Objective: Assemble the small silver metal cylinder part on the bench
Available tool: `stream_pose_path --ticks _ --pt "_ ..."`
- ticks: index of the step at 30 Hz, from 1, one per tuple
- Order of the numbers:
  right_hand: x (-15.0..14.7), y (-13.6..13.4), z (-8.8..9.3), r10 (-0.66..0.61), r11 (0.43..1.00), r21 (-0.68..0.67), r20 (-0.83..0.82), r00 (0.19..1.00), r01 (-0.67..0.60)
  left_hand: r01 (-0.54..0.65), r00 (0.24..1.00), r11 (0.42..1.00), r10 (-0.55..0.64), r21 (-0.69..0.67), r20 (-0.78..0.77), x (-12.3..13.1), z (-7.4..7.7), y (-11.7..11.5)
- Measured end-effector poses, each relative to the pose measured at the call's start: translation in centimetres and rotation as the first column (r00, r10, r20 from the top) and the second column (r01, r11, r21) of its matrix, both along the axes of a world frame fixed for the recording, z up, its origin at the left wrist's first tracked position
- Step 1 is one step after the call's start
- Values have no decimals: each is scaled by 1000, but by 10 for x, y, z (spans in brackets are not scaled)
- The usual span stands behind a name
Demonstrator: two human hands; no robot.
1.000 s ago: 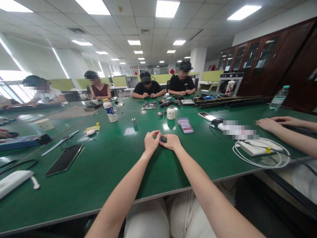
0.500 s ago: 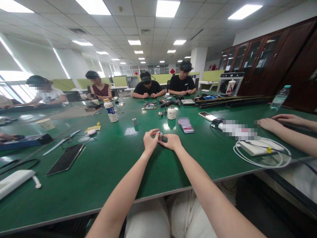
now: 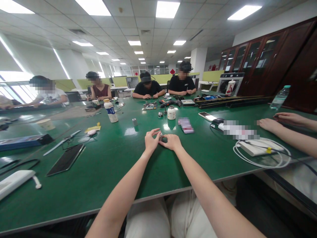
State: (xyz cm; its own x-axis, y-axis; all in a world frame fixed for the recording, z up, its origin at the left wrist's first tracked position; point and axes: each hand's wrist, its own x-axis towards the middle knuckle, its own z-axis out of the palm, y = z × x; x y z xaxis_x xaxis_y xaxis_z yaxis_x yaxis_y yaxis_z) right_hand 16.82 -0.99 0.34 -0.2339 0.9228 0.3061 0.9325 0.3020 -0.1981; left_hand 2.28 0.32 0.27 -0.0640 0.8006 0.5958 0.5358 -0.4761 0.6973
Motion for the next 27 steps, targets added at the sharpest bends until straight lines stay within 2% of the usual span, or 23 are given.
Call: stream_pose_path --ticks 6,11,16,21,27 --pt "0 0 2 -3 1000 -25 -1 1000 2 -45 998 999 45 15 35 1 1 -4" --pt "-1 -1 3 -6 999 -36 -5 1000 6 -49 993 998 53 -40 104 1 0 -1" --pt "0 1 1 -6 1000 -26 -1 1000 6 -138 990 990 138 -36 -8 3 -1 1" --pt "1 3 -1 3 1000 -9 -8 1000 -3 -186 982 976 180 -113 -62 3 -2 1" --pt "0 2 -1 -15 1000 -9 -7 1000 15 -180 984 983 180 17 -8 0 1 0"
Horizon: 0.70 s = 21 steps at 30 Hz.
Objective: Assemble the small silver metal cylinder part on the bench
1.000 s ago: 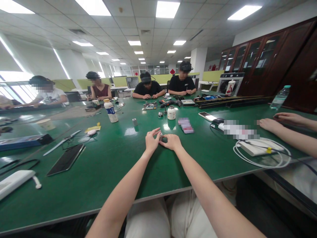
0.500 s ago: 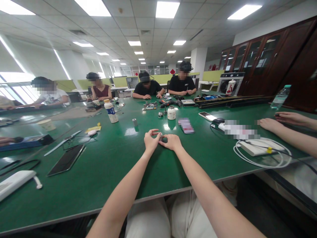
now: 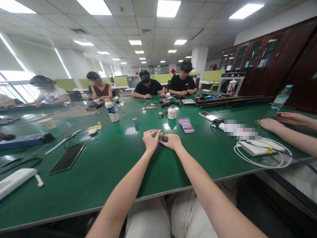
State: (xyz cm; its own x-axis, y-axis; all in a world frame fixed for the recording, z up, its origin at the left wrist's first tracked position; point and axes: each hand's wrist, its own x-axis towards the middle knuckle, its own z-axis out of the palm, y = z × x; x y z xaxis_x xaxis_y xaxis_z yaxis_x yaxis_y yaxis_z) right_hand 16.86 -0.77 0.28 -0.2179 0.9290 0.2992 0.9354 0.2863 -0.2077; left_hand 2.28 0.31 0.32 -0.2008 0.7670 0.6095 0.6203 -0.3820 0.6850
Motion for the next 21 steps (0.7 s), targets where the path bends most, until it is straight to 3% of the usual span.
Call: stream_pose_path --ticks 3,6,9,13,17,21 --pt "0 0 1 -11 1000 -6 3 1000 11 -85 996 996 85 4 40 -6 -3 4" --pt "0 0 1 -9 1000 -15 0 1000 9 -150 988 981 154 -121 30 -15 -14 10" --pt "0 0 1 -8 1000 -22 -12 1000 7 -162 987 968 159 -192 -33 -23 -26 17" --pt "0 0 1 -13 1000 -24 -21 1000 12 -243 966 952 222 -185 -129 -26 -37 21" --pt "0 0 1 -10 999 -32 -29 1000 9 -260 962 954 243 -149 -122 -25 -36 21" --pt "0 -1 1 -15 999 -35 -24 1000 14 -262 962 959 251 -109 -108 -22 -20 12"
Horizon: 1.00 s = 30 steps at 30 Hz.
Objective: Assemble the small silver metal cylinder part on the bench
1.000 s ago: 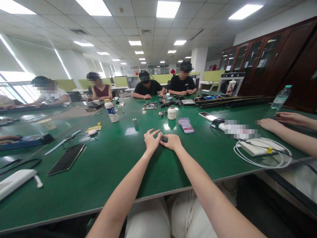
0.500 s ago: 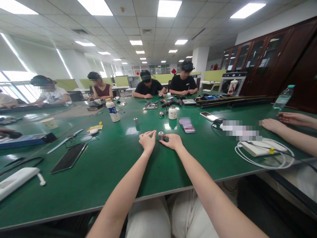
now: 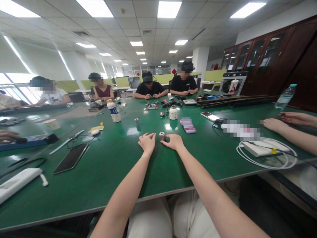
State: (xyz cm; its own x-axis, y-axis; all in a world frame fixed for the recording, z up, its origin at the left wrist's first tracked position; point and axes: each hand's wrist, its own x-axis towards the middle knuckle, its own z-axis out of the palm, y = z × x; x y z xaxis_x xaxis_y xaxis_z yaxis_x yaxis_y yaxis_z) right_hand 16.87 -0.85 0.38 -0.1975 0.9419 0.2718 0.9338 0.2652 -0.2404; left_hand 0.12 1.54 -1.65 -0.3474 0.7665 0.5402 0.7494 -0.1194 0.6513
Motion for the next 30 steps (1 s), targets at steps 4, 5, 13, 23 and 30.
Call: stream_pose_path --ticks 4,5,13,23,30 --pt "0 -1 0 -2 1000 16 -3 1000 2 139 990 979 -135 150 -39 10 19 -11" --pt "0 -1 0 -1 1000 19 -4 1000 1 174 985 972 -169 161 -43 13 21 -14" --pt "1 1 -2 5 1000 13 9 1000 -5 362 932 927 -361 101 -35 23 17 -15" --pt "1 3 -3 34 999 -6 27 999 -34 420 896 902 -429 96 114 20 16 -11" --pt "1 3 -2 56 998 -6 26 998 -56 427 889 900 -435 87 143 18 16 -11"
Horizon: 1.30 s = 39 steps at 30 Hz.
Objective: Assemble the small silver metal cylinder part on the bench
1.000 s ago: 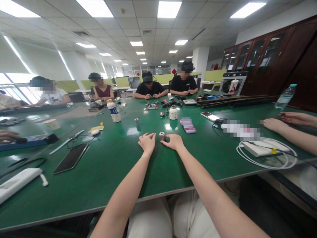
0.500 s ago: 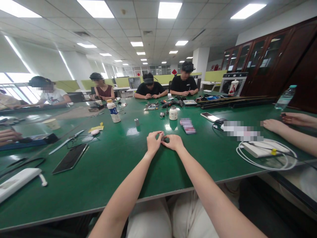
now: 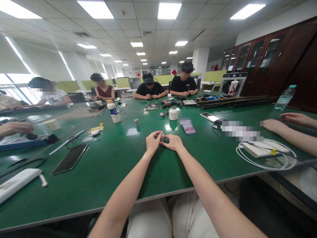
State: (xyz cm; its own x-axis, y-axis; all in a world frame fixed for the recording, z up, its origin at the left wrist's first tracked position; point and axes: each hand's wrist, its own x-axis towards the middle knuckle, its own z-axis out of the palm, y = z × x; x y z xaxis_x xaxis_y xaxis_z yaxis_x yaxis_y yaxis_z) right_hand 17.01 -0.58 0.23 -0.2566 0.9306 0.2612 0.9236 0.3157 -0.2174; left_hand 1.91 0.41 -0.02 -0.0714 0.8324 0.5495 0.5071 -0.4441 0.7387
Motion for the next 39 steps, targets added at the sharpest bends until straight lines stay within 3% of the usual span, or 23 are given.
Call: stream_pose_path --ticks 13,19,29,39 --pt "0 1 -3 -19 999 35 -17 1000 19 -9 1000 1000 9 -27 -15 3 1 -1" --pt "-1 0 -4 -6 996 86 -16 1000 7 -5 997 999 8 38 -79 3 -2 3" --pt "0 -1 -4 4 995 96 -48 999 0 -64 998 996 64 59 0 2 -5 4" --pt "-1 -1 -3 -13 997 75 -34 999 15 -15 1000 998 17 56 -22 1 -6 6"
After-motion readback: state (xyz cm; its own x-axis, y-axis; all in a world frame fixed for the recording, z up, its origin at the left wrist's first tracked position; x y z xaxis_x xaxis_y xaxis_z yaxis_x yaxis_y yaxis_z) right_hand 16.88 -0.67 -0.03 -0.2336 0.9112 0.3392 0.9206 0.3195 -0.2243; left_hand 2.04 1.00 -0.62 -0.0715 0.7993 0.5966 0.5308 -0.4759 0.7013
